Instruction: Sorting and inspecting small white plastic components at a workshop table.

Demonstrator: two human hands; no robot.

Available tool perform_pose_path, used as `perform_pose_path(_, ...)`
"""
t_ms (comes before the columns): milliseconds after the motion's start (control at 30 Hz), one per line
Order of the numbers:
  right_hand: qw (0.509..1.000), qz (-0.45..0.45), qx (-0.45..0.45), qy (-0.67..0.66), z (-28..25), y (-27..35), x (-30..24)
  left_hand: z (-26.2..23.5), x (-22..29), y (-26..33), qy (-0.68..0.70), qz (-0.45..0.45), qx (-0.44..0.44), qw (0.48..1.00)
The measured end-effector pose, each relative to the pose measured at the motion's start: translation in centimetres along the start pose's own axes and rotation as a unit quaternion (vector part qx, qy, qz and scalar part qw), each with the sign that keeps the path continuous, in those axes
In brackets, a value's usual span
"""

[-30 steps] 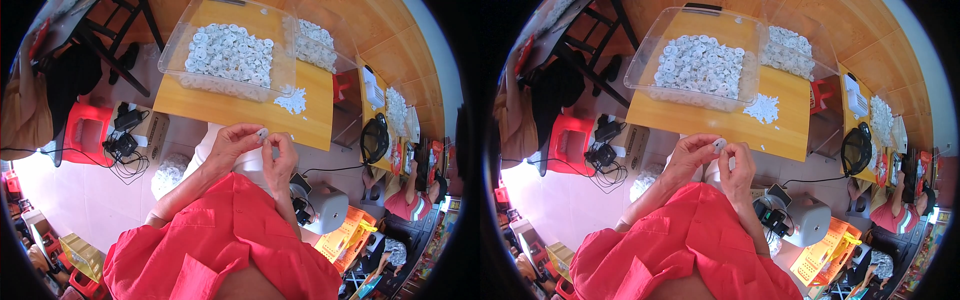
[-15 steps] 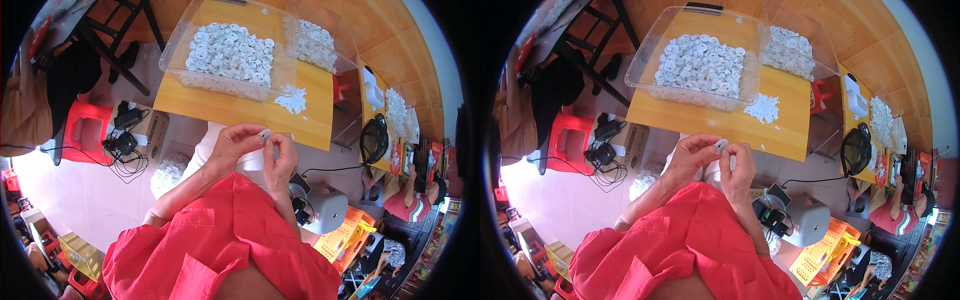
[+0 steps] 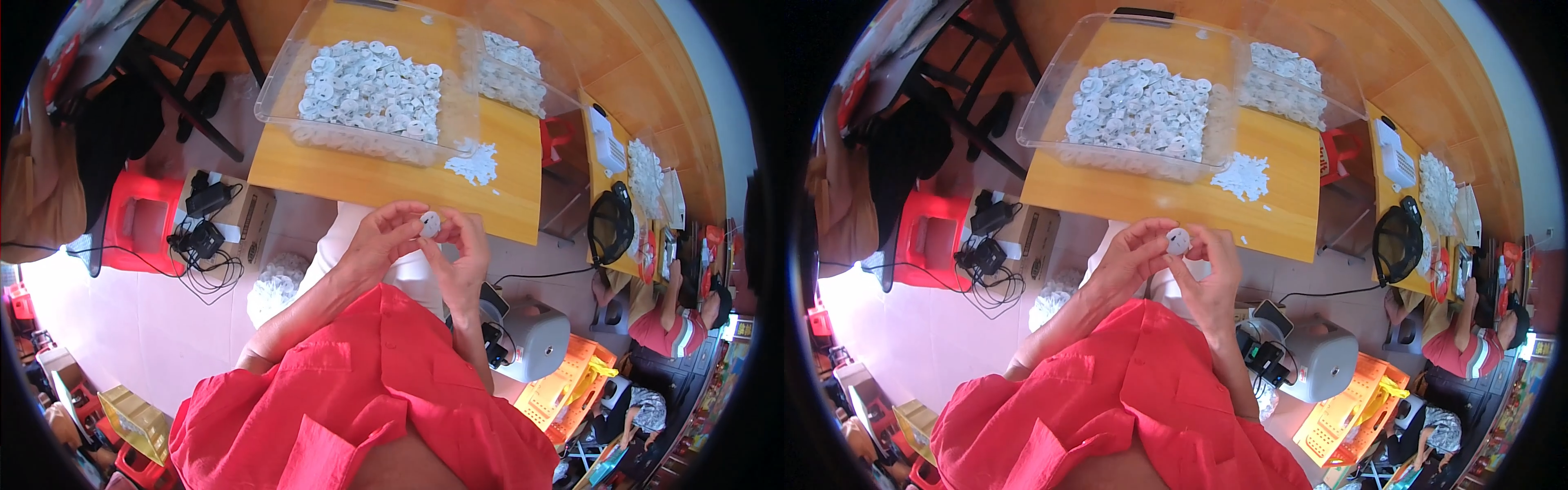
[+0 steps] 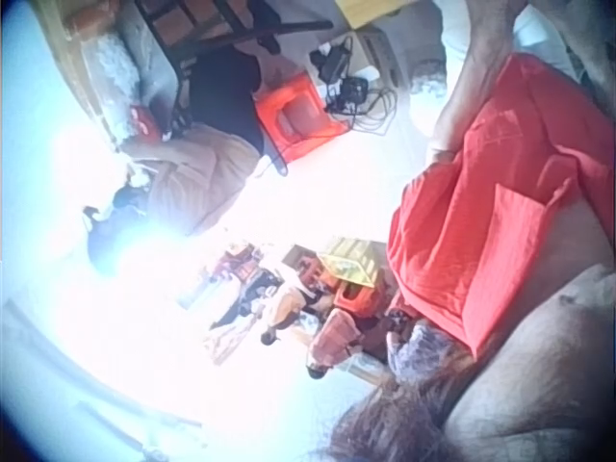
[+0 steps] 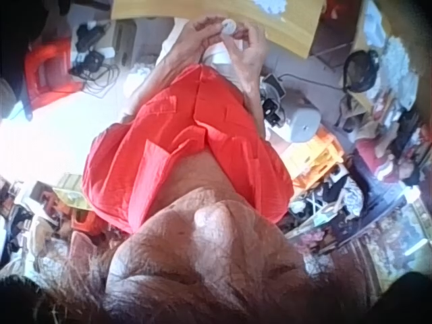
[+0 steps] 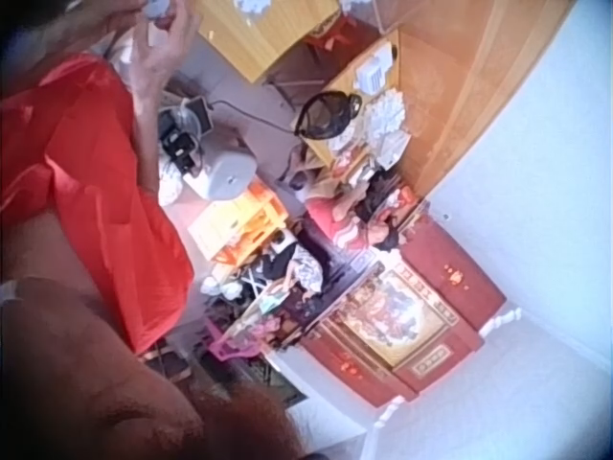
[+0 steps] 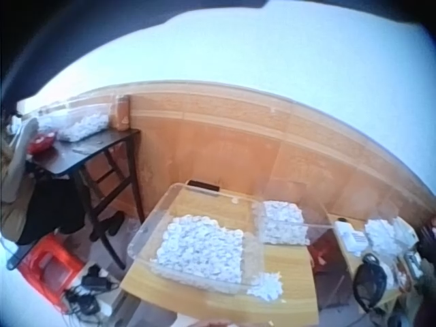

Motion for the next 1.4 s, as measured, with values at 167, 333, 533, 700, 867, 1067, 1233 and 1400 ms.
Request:
perform_pose_path(167,0.994,-0.027,-0.031,0.1,-1.0,-0.1,0.0,-0.3,-0.6,0.0,-0.03,-0.042,0.014,0.999)
perform_pose_path(333,0.981,-0.016,-0.114,0.158,-3.8,-3.1,0.4,-0.4,-0.3,0.3,-0.074,-0.076,0.021,0.994)
perform_pose_path(533,0.952,-0.203,0.042,0.225,-10.1,-18.6,2.3,-1.5,0.1,0.4,-0.124,-0.084,-0.024,0.988)
perform_pose_path(700,0.921,-0.239,0.194,0.239,-9.5,-21.6,-2.4,-1.5,0.5,0.5,-0.141,-0.086,-0.06,0.984)
perform_pose_path(867,0.948,-0.182,0.086,0.248,-8.9,-13.8,3.5,-1.6,3.2,0.3,-0.178,-0.04,-0.12,0.976)
perform_pose_path(1067,0.971,0.03,0.044,0.235,-9.2,-3.4,11.4,-1.3,7.3,-0.2,-0.249,0.022,-0.073,0.965)
perform_pose_path(1233,0.963,-0.007,0.013,0.27,-8.0,0.5,11.7,-1.8,5.4,-0.2,-0.238,-0.011,-0.079,0.968)
perform_pose_path(1400,0.925,-0.093,-0.008,0.368,-6.8,0.4,11.1,-1.8,4.3,0.5,-0.24,-0.032,-0.074,0.967)
Point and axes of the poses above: each hand's wrist, its own y-axis away from the middle knuckle, its own z-axis out of the palm, x = y × z, the point moved 1 cm from there along -y, towards the middle knuckle, and after that the axes turned 1 degree about x, right-handed, at the moved point
